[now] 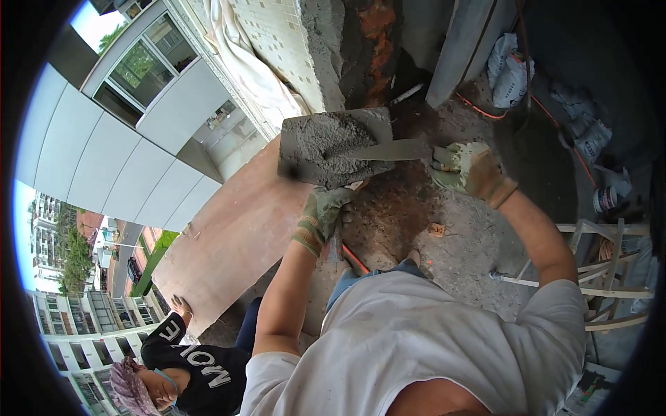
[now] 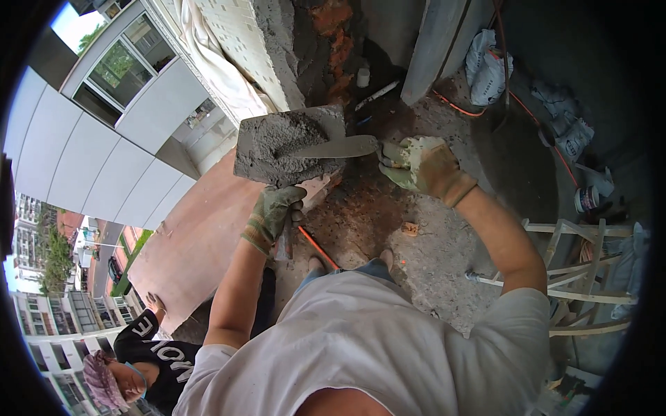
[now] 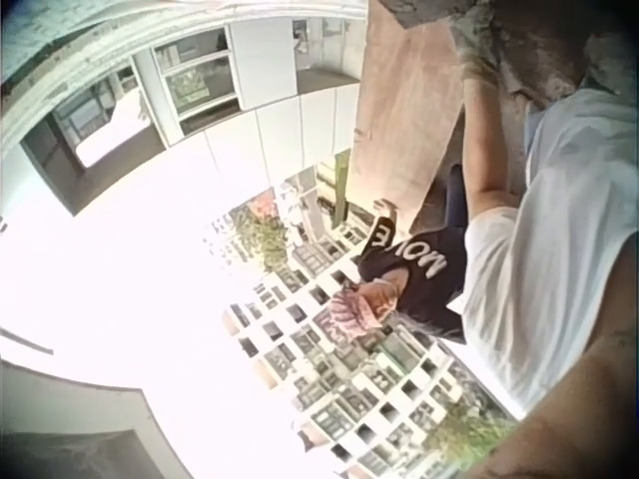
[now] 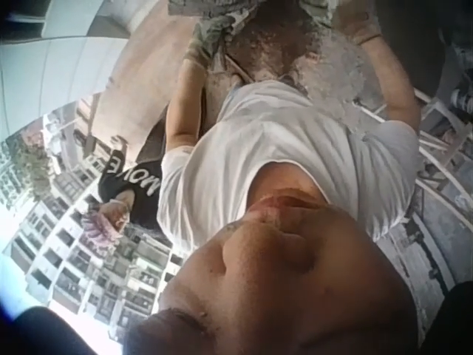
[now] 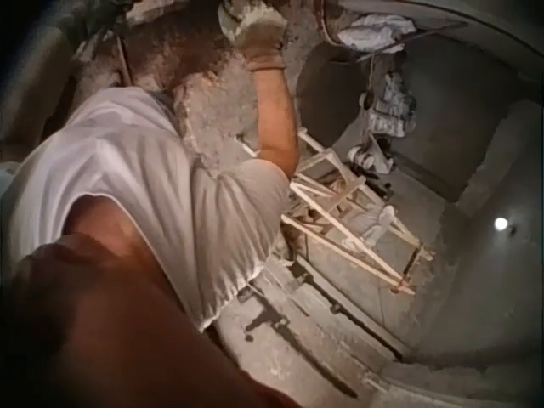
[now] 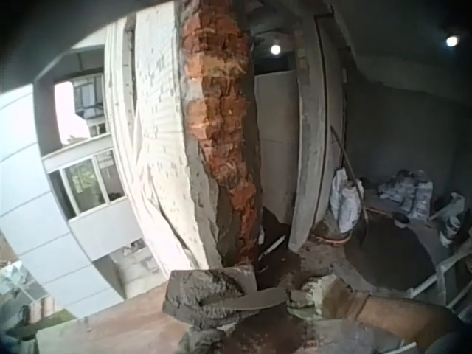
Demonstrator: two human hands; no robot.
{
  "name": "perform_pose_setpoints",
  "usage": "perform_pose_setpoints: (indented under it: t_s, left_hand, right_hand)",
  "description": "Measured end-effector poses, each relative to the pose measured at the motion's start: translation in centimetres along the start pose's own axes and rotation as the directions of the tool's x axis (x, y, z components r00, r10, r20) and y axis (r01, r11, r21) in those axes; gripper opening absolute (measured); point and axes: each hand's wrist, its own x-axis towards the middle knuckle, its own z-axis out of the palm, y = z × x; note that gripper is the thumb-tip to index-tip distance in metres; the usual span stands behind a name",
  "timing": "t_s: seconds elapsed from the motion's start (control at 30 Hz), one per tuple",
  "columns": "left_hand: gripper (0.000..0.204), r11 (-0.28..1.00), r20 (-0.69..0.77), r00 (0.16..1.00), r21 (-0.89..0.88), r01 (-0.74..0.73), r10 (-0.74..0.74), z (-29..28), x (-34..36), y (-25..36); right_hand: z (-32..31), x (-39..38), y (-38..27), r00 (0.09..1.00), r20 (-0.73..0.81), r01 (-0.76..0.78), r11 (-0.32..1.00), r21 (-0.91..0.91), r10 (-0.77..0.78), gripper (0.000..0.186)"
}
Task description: Applying mortar to a brick wall using a trowel and a hawk during a renovation.
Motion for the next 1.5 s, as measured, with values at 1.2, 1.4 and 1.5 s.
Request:
perform_pose_setpoints:
  t_s: [1.2,1.4,1.5]
  left_hand:
    - [0.017,0.994,0.107,0.994,0.108,0.015,-0.027,-8.8,1.4,4.3]
    - [0.016,0.997,0.131,0.99,0.072,0.034,-0.044,-9.7,2.8,4.3]
    - [0.016,0.995,0.173,0.984,0.092,0.033,-0.049,-9.4,2.9,4.5]
  right_hand:
    - [-1.8,33.5,-7.0,0.678,-0.608,0.222,0.673,0.705,0.413,0.032]
    - [-5.1,35.1,-6.9,0.659,-0.173,-0.18,0.377,0.908,0.732,0.036]
    - [-6.0,34.0,-7.0,0.656,-0.135,-0.212,0.353,0.911,0.743,0.037]
